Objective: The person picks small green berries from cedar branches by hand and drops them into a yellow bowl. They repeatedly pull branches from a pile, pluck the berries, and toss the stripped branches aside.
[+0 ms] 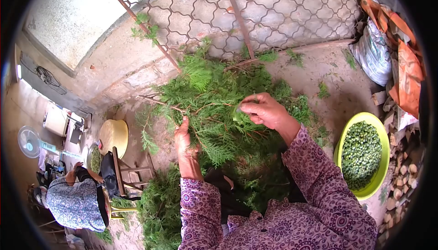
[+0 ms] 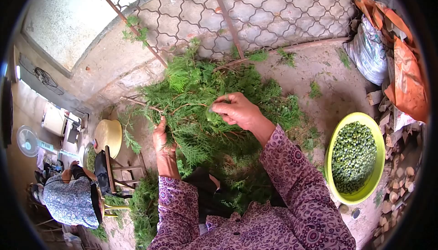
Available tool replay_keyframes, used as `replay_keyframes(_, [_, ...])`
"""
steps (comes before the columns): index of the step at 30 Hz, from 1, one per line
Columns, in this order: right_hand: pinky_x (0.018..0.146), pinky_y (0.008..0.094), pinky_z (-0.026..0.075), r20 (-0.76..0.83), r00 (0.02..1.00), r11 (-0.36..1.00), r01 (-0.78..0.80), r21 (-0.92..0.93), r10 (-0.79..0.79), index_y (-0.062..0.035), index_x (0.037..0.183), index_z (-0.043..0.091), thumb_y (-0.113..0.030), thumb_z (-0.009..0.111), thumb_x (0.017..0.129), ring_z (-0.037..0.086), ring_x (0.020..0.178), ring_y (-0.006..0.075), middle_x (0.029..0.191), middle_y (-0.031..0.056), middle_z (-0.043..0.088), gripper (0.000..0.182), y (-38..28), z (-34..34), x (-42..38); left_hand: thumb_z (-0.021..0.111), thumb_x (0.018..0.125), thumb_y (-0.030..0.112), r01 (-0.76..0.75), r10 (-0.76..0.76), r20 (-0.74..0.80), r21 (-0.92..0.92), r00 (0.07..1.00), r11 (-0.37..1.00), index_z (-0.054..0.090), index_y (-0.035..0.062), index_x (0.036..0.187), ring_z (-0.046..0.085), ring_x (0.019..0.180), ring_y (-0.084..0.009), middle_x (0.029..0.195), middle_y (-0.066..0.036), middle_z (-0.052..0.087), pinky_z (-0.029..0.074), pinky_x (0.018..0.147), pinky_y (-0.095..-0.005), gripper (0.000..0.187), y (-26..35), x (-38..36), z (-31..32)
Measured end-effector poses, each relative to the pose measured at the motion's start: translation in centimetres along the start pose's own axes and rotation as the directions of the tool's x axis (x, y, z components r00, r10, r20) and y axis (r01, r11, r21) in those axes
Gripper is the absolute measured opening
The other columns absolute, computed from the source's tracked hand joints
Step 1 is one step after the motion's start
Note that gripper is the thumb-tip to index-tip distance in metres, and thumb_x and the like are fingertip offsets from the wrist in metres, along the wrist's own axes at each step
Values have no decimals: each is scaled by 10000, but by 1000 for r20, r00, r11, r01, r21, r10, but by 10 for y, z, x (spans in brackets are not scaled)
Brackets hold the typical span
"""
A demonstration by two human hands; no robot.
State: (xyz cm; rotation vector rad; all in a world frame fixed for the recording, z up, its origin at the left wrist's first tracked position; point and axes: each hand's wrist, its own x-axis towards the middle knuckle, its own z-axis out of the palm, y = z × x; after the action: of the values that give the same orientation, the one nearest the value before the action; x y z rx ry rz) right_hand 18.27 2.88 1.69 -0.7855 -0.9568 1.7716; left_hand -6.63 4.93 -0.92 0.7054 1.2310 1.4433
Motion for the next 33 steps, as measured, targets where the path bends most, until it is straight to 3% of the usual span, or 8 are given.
replay_keyframes(8, [390,197,223,159,986,998,43,42,-49,34,962,569,-111,535,840,288,435,33,551,-38,394,192,-3,8,-6,616,781,302,50,-50,15,16,999,999,502,21,898,491,516,-139,681,-64,531,375,415,-283,325,7,-7,4])
replay_keyframes(10, [397,187,239,208,978,974,72,-214,-26,7,964,583,-137,547,833,325,449,26,562,-36,420,198,-3,20,-9,620,780,289,30,-30,-7,8,1000,1000,501,19,892,497,545,-143,698,-64,533,385,436,-285,315,8,-13,14])
replay_keyframes(11, [429,202,324,233,961,777,259,-573,-149,0,938,601,-159,568,814,404,485,42,593,5,507,204,-3,26,-6,623,779,276,8,-8,-29,2,1000,1000,500,17,885,502,573,-148,715,-65,534,394,458,-288,305,7,-15,16])
replay_keyframes(13, [502,278,420,291,901,516,424,-744,-321,4,902,612,-184,588,778,522,519,143,671,93,601,227,22,20,7,627,777,273,23,-22,-21,35,1000,999,496,21,879,501,581,-149,732,-68,535,397,466,-287,301,6,-14,15])
replay_keyframes(16, [589,359,455,119,908,187,209,-960,-402,22,874,610,-211,596,745,582,610,282,747,174,609,267,37,9,19,637,769,275,19,-20,6,60,1000,998,488,29,864,494,596,-147,754,-66,535,401,492,-282,303,5,-12,9])
replay_keyframes(20, [693,403,467,-40,995,199,-22,-980,-90,40,886,601,-271,602,735,580,783,332,836,197,597,345,13,10,12,660,748,293,-2,4,-19,118,1000,993,481,42,846,476,615,-132,749,-44,530,395,539,-274,324,5,-9,1])
replay_keyframes(27, [695,394,462,45,995,123,56,-991,-87,38,914,601,-361,656,666,581,797,336,856,202,600,472,24,3,12,669,738,310,7,-7,-3,145,1000,989,482,52,850,476,630,-121,739,-33,528,389,541,-275,338,10,-12,-3])
replay_keyframes(33, [654,350,470,107,994,406,112,-907,-36,51,1058,544,-364,646,693,609,738,254,882,199,605,562,24,2,19,665,739,319,-39,35,50,66,998,997,521,49,786,478,572,-121,704,-36,534,390,490,-280,309,15,-13,-10])
